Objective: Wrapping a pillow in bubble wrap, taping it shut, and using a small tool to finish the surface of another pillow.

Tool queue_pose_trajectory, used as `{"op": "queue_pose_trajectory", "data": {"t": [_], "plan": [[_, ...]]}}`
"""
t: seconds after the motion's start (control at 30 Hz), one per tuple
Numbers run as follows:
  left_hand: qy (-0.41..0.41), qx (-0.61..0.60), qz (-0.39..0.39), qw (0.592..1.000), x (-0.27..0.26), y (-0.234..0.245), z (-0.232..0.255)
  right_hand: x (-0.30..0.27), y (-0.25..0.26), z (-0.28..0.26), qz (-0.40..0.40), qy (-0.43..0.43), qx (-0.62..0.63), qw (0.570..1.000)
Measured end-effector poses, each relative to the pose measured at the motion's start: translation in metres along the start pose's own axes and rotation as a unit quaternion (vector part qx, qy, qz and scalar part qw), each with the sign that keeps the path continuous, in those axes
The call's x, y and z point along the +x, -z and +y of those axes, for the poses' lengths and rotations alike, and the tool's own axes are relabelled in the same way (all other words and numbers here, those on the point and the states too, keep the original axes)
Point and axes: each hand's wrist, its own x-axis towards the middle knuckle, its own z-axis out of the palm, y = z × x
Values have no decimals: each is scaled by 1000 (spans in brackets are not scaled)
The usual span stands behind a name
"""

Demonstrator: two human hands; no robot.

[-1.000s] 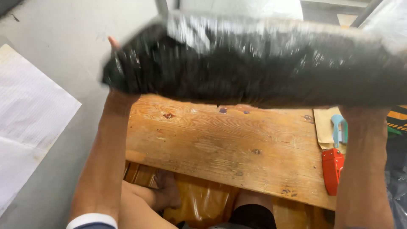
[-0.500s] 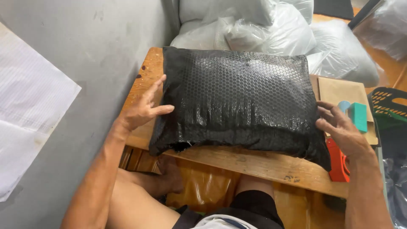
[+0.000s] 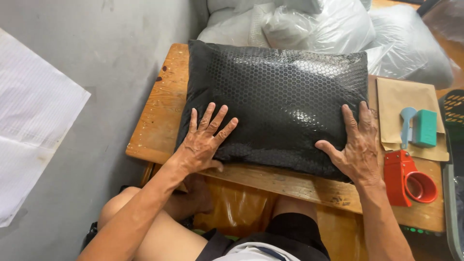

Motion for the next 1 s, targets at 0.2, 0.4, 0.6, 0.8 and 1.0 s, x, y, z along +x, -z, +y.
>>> {"op": "queue_pose_trajectory", "data": {"t": [0.2,0.4,0.6,0.8,1.0], "plan": [[-36,25,-119,992,0,20,-7,-7,-12,14,31,58,82,995],[0,-44,-188,981,4,53,-11,1,-5,14,-4,43,76,996],[105,-64,-163,979,-28,47,-1,0,-6,18,-39,-5,85,996],[91,-125,-122,980,-30,48,-6,2,-2,13,-40,-1,75,996],[142,-312,-118,932,-28,37,-16,5,2,8,-55,-24,74,995]]}}
